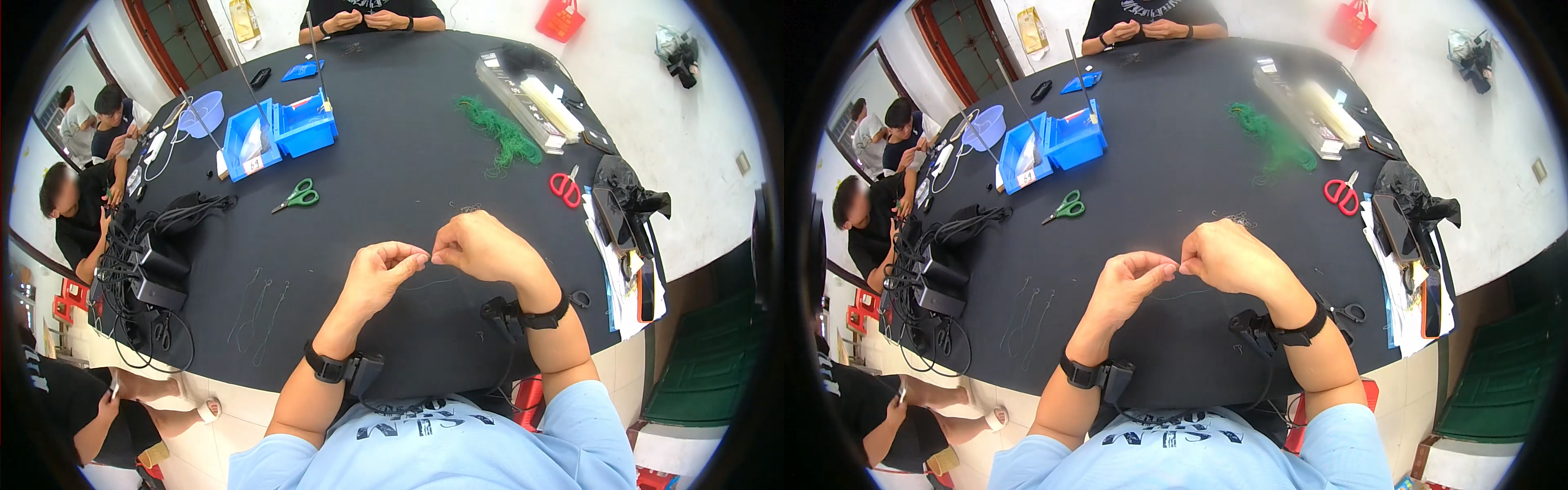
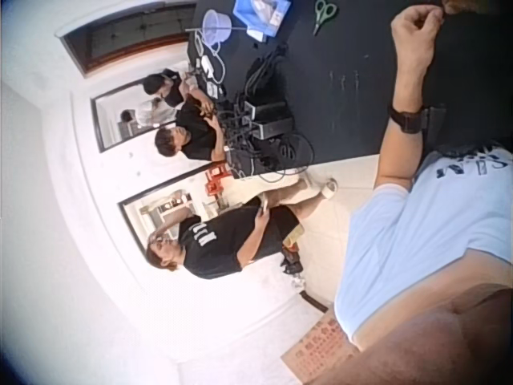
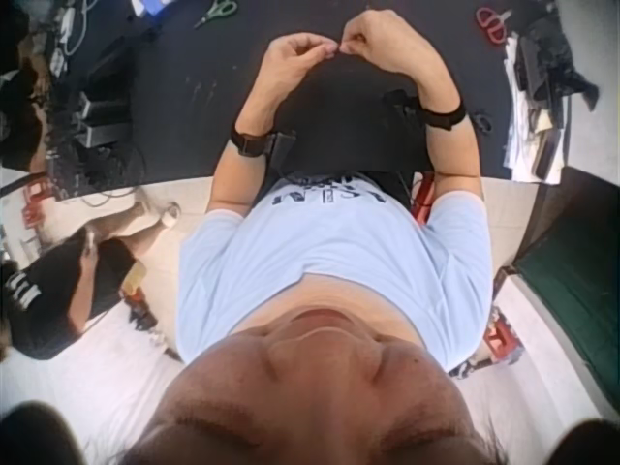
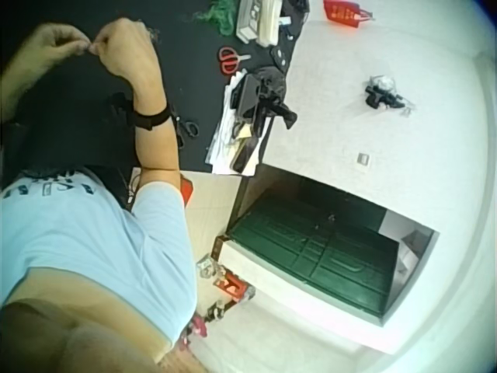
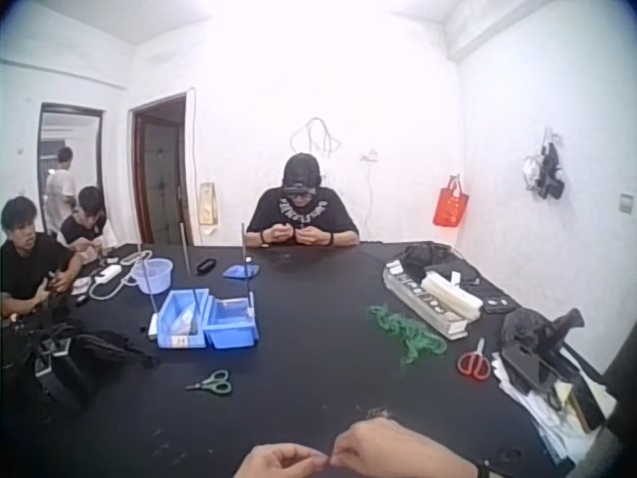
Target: The person threads a small red object onto a fishing line by hand and then trims the line using scissors.
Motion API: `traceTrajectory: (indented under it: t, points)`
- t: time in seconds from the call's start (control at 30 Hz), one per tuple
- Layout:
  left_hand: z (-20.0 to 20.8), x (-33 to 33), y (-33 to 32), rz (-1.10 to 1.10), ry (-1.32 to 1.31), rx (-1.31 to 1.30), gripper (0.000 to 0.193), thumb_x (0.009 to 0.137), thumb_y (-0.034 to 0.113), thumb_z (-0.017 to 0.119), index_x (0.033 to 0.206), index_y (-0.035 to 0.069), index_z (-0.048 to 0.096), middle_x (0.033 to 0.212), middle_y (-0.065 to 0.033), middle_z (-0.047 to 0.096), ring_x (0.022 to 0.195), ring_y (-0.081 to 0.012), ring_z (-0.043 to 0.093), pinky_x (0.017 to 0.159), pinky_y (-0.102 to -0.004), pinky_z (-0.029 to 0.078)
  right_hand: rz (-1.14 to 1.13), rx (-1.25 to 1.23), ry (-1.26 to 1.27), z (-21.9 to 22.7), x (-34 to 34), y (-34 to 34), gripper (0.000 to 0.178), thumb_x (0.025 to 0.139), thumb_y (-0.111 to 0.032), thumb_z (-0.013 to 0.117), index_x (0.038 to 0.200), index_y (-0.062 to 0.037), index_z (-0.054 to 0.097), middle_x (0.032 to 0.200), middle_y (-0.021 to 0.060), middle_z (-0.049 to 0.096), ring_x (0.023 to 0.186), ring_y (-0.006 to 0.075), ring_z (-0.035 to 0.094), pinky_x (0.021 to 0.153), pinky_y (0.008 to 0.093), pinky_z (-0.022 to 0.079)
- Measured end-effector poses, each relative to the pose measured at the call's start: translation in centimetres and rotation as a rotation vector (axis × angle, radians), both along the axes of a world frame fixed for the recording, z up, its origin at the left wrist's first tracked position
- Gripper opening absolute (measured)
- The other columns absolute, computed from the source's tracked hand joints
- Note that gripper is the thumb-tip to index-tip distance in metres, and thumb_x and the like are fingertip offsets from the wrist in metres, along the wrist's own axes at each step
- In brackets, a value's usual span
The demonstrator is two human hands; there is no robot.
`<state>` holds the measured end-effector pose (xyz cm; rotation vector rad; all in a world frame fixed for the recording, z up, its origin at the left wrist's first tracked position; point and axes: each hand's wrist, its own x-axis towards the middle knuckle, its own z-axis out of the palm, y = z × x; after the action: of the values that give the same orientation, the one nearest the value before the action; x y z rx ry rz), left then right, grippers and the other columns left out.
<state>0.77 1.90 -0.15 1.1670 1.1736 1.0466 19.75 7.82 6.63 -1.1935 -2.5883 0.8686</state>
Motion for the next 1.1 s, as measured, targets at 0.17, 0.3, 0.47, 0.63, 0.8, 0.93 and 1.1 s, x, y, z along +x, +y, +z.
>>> traceTrajectory:
  t: [0.17, 0.3, 0.47, 0.63, 0.8, 0.93, 1.1]
  points:
    - [0.24, 0.07, -0.11, -0.011, 0.051, -0.019, 0.023, 0.089, 0.018, 0.071, 0.099, -0.002, 0.071, 0.086, -0.0055, 0.070, 0.081, -0.0090, 0.061, 0.073, -0.0223, 0.047, 0.007, -0.003, -0.024, 0.07, -0.01, -0.15, 0.013, 0.080, -0.013, 0.069, 0.086, -0.0014, 0.072, 0.067, 0.0167, 0.065, 0.065, 0.0310, 0.065, 0.063, 0.0384, 0.050]
    - [0.56, 0.03, -0.16, 0.006, 0.076, 0.003, 0.021, 0.088, 0.018, 0.072, 0.097, -0.002, 0.071, 0.086, -0.0056, 0.070, 0.080, -0.0096, 0.062, 0.073, -0.0227, 0.048, -0.002, -0.019, -0.046, 0.15, -0.07, -0.25, 0.014, 0.081, -0.013, 0.070, 0.086, -0.0011, 0.072, 0.067, 0.0169, 0.065, 0.064, 0.0307, 0.064, 0.062, 0.0379, 0.050]
    - [0.16, -0.17, -0.13, 0.010, 0.059, 0.001, 0.019, 0.088, 0.017, 0.071, 0.097, 0.000, 0.072, 0.084, -0.0045, 0.070, 0.078, -0.0086, 0.062, 0.072, -0.0227, 0.049, 0.015, 0.002, 0.004, -0.31, 0.02, -0.06, 0.014, 0.080, -0.013, 0.070, 0.086, -0.0009, 0.072, 0.067, 0.0167, 0.064, 0.063, 0.0303, 0.064, 0.061, 0.0378, 0.049]
    - [0.55, 0.07, -0.29, -0.025, 0.054, -0.012, 0.020, 0.088, 0.018, 0.071, 0.096, -0.001, 0.072, 0.084, -0.0044, 0.070, 0.078, -0.0087, 0.061, 0.072, -0.0229, 0.048, 0.025, 0.014, 0.035, -0.17, 0.19, 0.03, 0.014, 0.080, -0.013, 0.070, 0.086, -0.0010, 0.072, 0.067, 0.0166, 0.065, 0.063, 0.0300, 0.064, 0.060, 0.0375, 0.049]
    - [0.42, -0.03, -0.34, -0.087, 0.150, 0.026, 0.021, 0.088, 0.019, 0.071, 0.096, -0.001, 0.072, 0.082, -0.0033, 0.069, 0.078, -0.0082, 0.061, 0.072, -0.0234, 0.048, 0.019, -0.044, -0.045, 0.16, 0.00, -0.13, 0.014, 0.080, -0.014, 0.069, 0.087, -0.0015, 0.072, 0.070, 0.0168, 0.066, 0.066, 0.0298, 0.065, 0.063, 0.0375, 0.050]
    - [0.35, -0.05, -0.32, -0.107, 0.197, 0.027, 0.021, 0.089, 0.019, 0.070, 0.095, -0.001, 0.072, 0.082, -0.0036, 0.069, 0.078, -0.0085, 0.061, 0.072, -0.0242, 0.048, 0.038, -0.055, -0.072, 0.06, 0.00, -0.21, 0.014, 0.080, -0.015, 0.070, 0.086, -0.0018, 0.072, 0.071, 0.0163, 0.067, 0.068, 0.0298, 0.066, 0.064, 0.0376, 0.050]
    - [0.08, -0.06, -0.17, -0.106, 0.251, 0.050, 0.023, 0.089, 0.020, 0.069, 0.097, -0.001, 0.071, 0.081, -0.0034, 0.069, 0.079, -0.0089, 0.061, 0.072, -0.0245, 0.048, 0.075, -0.044, -0.082, 0.09, 0.17, -0.22, 0.015, 0.081, -0.015, 0.070, 0.085, -0.0016, 0.072, 0.072, 0.0157, 0.068, 0.070, 0.0304, 0.066, 0.066, 0.0380, 0.050]
